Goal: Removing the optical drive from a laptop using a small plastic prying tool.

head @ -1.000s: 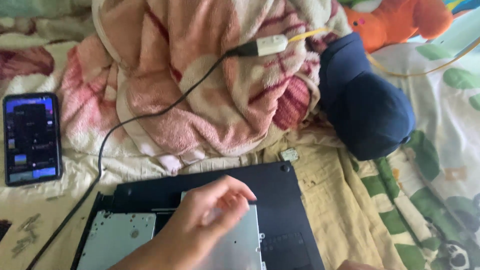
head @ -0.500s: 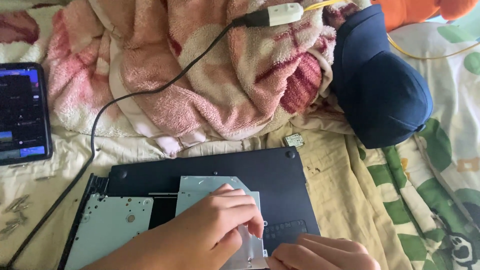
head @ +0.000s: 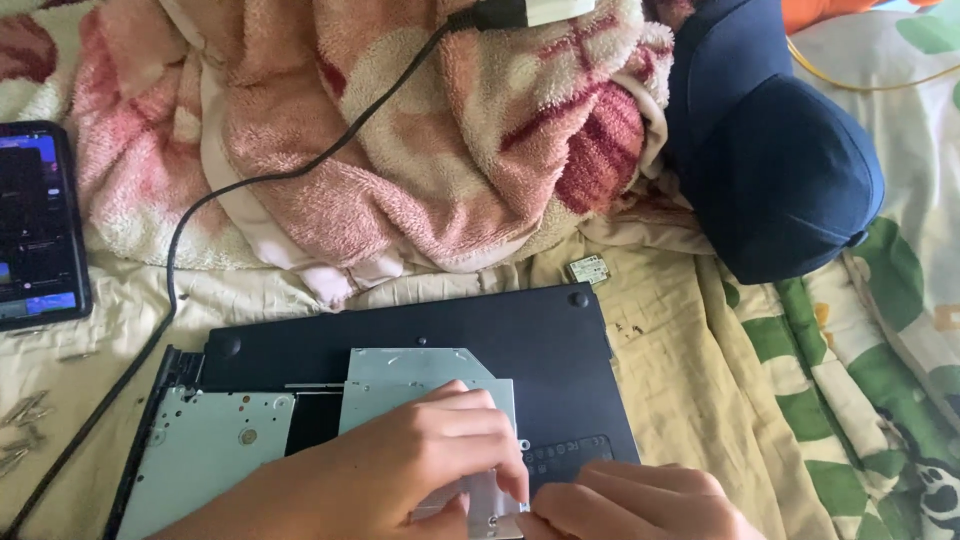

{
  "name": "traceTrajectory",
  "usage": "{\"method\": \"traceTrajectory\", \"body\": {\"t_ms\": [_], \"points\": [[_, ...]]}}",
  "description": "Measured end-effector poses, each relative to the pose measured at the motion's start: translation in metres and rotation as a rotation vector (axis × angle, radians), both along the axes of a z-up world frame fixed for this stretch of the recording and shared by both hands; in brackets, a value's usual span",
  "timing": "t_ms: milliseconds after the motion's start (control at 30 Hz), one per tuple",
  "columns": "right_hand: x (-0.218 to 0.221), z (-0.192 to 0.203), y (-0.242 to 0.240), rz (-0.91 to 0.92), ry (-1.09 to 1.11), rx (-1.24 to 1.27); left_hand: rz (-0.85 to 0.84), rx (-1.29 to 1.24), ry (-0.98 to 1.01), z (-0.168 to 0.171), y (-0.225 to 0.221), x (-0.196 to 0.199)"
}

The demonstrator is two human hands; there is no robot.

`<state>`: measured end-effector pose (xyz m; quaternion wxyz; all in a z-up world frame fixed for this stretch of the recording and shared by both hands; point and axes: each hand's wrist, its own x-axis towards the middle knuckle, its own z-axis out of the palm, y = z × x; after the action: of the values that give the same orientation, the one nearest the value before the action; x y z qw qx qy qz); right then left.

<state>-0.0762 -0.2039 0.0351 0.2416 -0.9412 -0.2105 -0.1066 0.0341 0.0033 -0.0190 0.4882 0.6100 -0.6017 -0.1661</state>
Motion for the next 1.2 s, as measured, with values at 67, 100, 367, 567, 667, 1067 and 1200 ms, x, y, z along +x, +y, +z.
{"method": "traceTrajectory", "body": {"t_ms": [67,100,367,567,667,1067,1200], "points": [[0.001,-0.005,-0.006,0.064,-0.005,-0.044,-0.026,0.005,0.037,0.003,0.001,0.000],[0.002,-0.005,-0.007,0.064,-0.001,-0.041,-0.027,0.007,0.041,0.003,0.001,0.000],[0.010,-0.006,-0.010,0.128,-0.078,-0.028,-0.015,0.024,0.043,0.006,0.000,-0.002],[0.009,0.003,-0.011,0.277,0.092,0.004,-0.002,-0.005,0.046,0.006,-0.002,-0.007],[0.008,0.005,-0.002,0.137,-0.038,-0.157,0.030,0.120,0.147,0.012,0.000,-0.008],[0.005,0.015,-0.007,0.236,-0.029,-0.222,-0.115,0.068,0.190,-0.001,0.000,-0.005],[0.011,0.021,0.004,0.146,-0.199,-0.317,-0.012,0.389,0.404,0.050,0.000,-0.007]]}}
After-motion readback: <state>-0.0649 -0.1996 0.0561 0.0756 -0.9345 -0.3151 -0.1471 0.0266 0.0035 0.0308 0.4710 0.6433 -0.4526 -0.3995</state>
